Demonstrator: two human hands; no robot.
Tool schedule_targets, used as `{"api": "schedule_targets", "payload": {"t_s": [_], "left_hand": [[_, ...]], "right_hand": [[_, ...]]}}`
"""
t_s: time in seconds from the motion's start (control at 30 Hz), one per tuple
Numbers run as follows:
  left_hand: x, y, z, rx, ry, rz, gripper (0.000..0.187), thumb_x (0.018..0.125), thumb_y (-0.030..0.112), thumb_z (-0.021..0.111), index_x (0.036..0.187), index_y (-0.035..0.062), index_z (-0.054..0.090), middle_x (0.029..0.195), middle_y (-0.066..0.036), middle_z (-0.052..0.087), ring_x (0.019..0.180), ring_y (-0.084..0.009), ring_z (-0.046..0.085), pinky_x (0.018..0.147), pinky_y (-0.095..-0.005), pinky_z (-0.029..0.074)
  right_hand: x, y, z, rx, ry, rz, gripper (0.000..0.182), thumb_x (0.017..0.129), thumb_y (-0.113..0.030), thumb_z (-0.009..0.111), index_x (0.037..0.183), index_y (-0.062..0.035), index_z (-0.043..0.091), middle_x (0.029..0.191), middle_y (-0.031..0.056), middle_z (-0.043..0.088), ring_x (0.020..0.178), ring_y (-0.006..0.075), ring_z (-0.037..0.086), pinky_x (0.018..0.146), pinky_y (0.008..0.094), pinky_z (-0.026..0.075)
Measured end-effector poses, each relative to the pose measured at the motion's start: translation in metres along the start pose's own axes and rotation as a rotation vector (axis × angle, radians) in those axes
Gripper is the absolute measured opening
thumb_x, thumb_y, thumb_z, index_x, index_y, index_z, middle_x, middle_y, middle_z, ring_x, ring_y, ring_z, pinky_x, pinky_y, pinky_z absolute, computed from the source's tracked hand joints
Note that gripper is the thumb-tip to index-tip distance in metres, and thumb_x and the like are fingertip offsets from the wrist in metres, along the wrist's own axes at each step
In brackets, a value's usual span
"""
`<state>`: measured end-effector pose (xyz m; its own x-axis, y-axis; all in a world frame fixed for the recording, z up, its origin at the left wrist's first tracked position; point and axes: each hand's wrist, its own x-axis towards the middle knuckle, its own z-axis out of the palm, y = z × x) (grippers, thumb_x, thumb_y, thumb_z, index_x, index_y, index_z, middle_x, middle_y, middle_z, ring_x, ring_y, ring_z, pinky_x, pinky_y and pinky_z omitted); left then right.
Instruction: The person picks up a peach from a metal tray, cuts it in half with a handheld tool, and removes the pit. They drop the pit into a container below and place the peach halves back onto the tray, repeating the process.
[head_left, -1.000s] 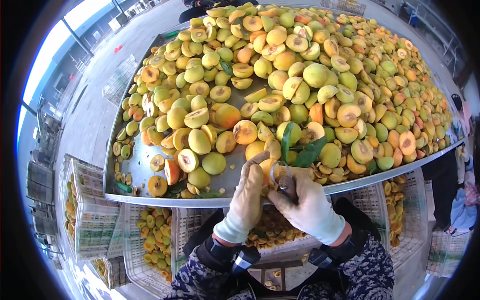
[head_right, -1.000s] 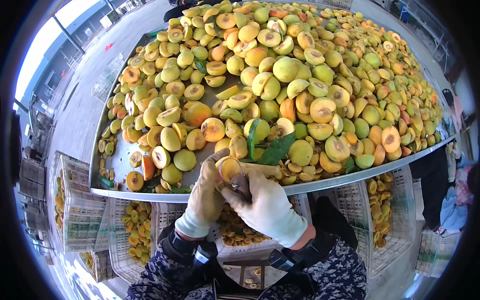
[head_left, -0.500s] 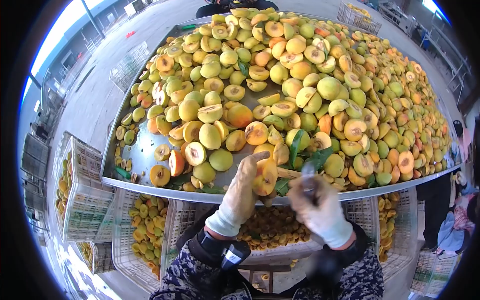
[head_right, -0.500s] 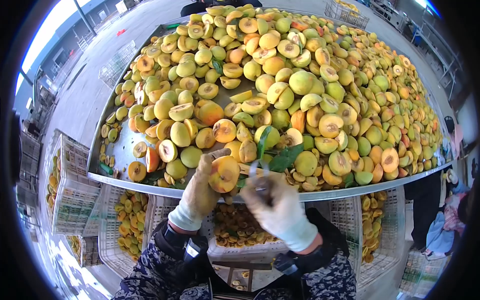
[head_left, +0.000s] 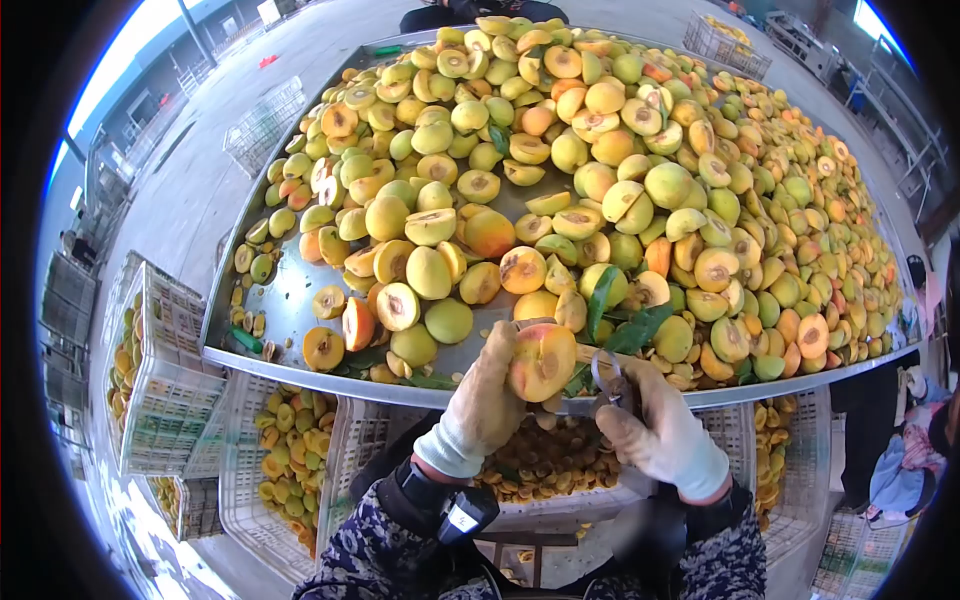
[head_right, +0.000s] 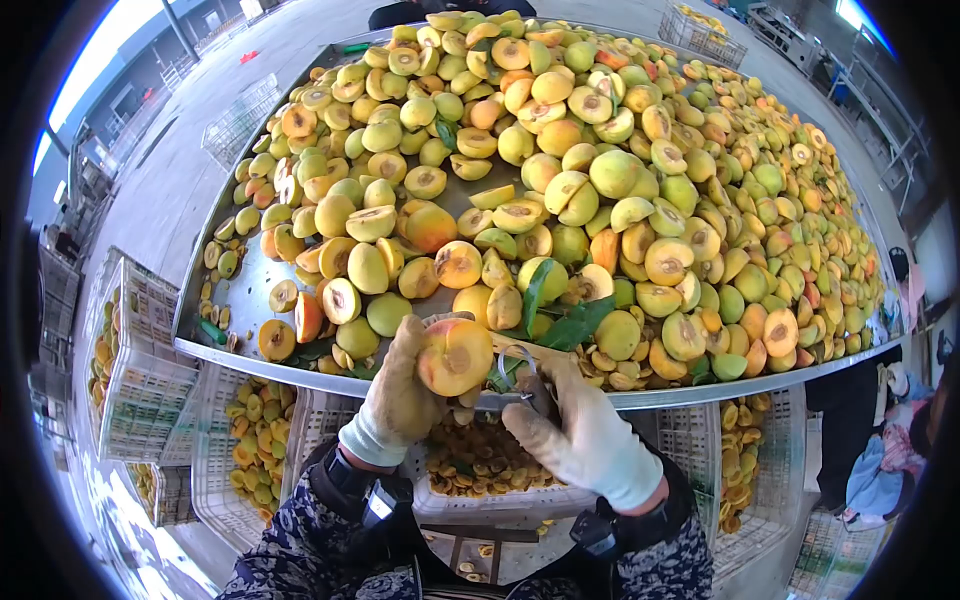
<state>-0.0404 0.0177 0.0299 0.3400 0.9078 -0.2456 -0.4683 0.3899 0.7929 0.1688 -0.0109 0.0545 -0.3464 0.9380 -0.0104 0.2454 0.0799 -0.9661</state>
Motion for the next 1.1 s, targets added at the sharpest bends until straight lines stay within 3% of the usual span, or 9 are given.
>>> {"api": "schedule_targets", "payload": {"t_s": [0.1,0.17,0.5,0.6,0.7,0.8,0.9,1.0,1.1], "left_hand": [[-0.001,-0.002,-0.008,-0.109,0.008,-0.081,0.065,0.098,0.061,0.03,0.123,0.0042,0.051,0.091,-0.007,0.061,0.072,-0.0158,0.057,0.054,-0.0277,0.045],[-0.001,-0.001,-0.003,-0.063,0.025,-0.046,0.062,0.1,0.057,0.03,0.126,0.0036,0.049,0.097,-0.008,0.06,0.074,-0.0149,0.056,0.055,-0.0258,0.044],[0.002,-0.029,0.011,0.207,0.197,0.363,0.053,0.103,0.043,0.034,0.13,-0.0001,0.047,0.114,-0.011,0.058,0.106,-0.0162,0.053,0.095,-0.0293,0.041],[0.0,-0.015,0.006,0.426,0.139,0.395,0.049,0.104,0.04,0.036,0.126,-0.0007,0.052,0.11,-0.009,0.06,0.099,-0.014,0.053,0.089,-0.0273,0.043],[0.004,-0.006,-0.011,0.474,0.024,0.133,0.058,0.099,0.047,0.045,0.131,-0.0014,0.045,0.118,-0.014,0.058,0.103,-0.0216,0.059,0.091,-0.0336,0.048],[0.007,0.004,-0.026,0.719,-0.352,0.211,0.041,0.092,0.015,0.058,0.126,-0.0018,0.045,0.117,-0.018,0.06,0.104,-0.0289,0.06,0.09,-0.0335,0.048],[0.013,0.002,-0.022,0.826,-0.281,0.21,0.041,0.094,0.013,0.056,0.13,-0.0019,0.042,0.121,-0.017,0.058,0.107,-0.0276,0.059,0.092,-0.0343,0.048],[0.008,-0.018,-0.003,0.767,-0.125,0.431,0.054,0.092,0.008,0.053,0.14,-0.0033,0.03,0.13,-0.017,0.051,0.118,-0.0234,0.051,0.1,-0.0341,0.041],[0.005,-0.028,0.005,0.817,-0.074,0.625,0.062,0.09,0.003,0.051,0.145,-0.0059,0.023,0.136,-0.016,0.044,0.127,-0.0213,0.043,0.107,-0.0338,0.034]], "right_hand": [[-0.01,-0.003,0.011,-0.116,0.043,-0.002,0.04,0.096,-0.038,0.057,0.11,-0.0007,0.056,0.081,0.0125,0.062,0.069,0.0246,0.062,0.064,0.0331,0.05],[-0.002,-0.001,0.018,-0.298,-0.002,-0.209,0.026,0.094,-0.023,0.06,0.108,-0.0008,0.054,0.081,0.0207,0.061,0.074,0.0373,0.064,0.062,0.0395,0.051],[0.006,0.008,0.04,-0.386,0.161,-0.382,0.02,0.091,-0.009,0.06,0.101,0.0021,0.048,0.066,0.022,0.057,0.059,0.0412,0.058,0.05,0.0455,0.043],[0.004,0.01,0.037,-0.311,0.071,-0.281,0.021,0.09,-0.011,0.061,0.098,0.0022,0.047,0.064,0.0214,0.056,0.057,0.0399,0.058,0.05,0.0456,0.044],[-0.001,0.008,0.038,-0.432,-0.028,-0.115,0.023,0.09,-0.011,0.06,0.104,0.0036,0.049,0.071,0.0242,0.059,0.068,0.0428,0.061,0.059,0.0447,0.047],[-0.003,0.009,0.038,-0.551,-0.081,-0.079,0.027,0.089,-0.012,0.061,0.107,0.0037,0.048,0.072,0.0254,0.059,0.068,0.043,0.061,0.057,0.0455,0.047],[-0.003,0.03,0.044,-0.472,0.02,-0.216,0.022,0.093,-0.016,0.06,0.094,0.0022,0.048,0.061,0.0191,0.055,0.055,0.0369,0.059,0.048,0.042,0.045],[0.0,0.017,0.032,0.135,0.008,0.124,0.02,0.096,-0.015,0.056,0.09,0.0013,0.047,0.061,0.0191,0.052,0.056,0.0343,0.056,0.05,0.0368,0.043],[0.0,-0.004,0.027,0.33,0.013,0.402,0.018,0.098,-0.015,0.053,0.092,0.002,0.049,0.062,0.0156,0.051,0.056,0.0285,0.055,0.052,0.037,0.043]]}}
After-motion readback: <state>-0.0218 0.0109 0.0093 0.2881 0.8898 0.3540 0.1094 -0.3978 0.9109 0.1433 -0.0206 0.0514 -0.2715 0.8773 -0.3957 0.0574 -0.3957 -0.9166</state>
